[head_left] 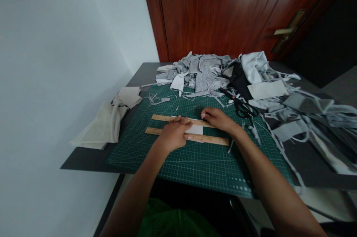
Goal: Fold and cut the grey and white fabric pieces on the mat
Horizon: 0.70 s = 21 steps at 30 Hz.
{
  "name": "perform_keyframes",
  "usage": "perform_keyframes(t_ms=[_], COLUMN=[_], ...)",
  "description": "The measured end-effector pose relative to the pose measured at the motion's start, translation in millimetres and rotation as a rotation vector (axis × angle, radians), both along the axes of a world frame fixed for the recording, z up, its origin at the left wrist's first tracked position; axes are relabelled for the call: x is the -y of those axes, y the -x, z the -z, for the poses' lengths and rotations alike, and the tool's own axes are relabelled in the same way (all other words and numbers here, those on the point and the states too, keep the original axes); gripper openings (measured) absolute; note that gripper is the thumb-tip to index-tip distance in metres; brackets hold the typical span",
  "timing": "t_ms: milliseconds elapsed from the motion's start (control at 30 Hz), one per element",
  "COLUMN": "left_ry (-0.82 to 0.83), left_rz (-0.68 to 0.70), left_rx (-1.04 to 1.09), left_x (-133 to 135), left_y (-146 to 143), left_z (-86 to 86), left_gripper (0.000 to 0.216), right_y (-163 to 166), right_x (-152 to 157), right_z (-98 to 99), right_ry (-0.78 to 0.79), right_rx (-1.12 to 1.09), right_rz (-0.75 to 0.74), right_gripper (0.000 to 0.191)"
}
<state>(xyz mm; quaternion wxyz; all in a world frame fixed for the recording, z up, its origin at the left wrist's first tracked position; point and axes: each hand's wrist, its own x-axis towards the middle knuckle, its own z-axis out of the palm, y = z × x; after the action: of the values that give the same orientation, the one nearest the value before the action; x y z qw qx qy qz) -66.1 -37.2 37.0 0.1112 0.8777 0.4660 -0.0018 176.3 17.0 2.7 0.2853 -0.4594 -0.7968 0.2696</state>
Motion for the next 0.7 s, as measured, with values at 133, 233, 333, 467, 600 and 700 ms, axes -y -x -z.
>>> perform_keyframes(t_ms=[133,233,333,467,600,700], left_ry=[0.006,0.01,0.019,0.022,0.023,0.017], left_rz=[0.005,0.005,0.002,0.004,0.009,0.012], left_rx=[-0.013,-0.023,-0.029,-0.021,-0.003,0.007], left_x=[0.3,0.5,0.5,0.6,-0.1,-1.1], left_y=[-0.6,-1.0,-1.2,-1.7,-1.3,-0.5], left_z=[-0.9,-1.3,-2.3,-3.2,-1.3,0.4], left_gripper=[0.056,0.057,0.057,0.057,0.056,0.056], right_y=[-0.9,-1.7,-2.4,-2.7,-2.8,-3.6], right_x=[-1.1,-2.2,-2.9,-2.6,-1.7,-1.6], right_z=[1.7,3.2,4.9,5.6,4.0,3.2], right_ry=[-0.008,-0.018,-0.029,-0.039,-0.053,-0.092], right_rx=[0.002,0.006,0.008,0.007,0.005,0.004], right_rz=[-0.014,-0.023,-0.029,-0.039,-0.068,-0.114], right_gripper=[0.018,0.018,0.017,0.017,0.018,0.019])
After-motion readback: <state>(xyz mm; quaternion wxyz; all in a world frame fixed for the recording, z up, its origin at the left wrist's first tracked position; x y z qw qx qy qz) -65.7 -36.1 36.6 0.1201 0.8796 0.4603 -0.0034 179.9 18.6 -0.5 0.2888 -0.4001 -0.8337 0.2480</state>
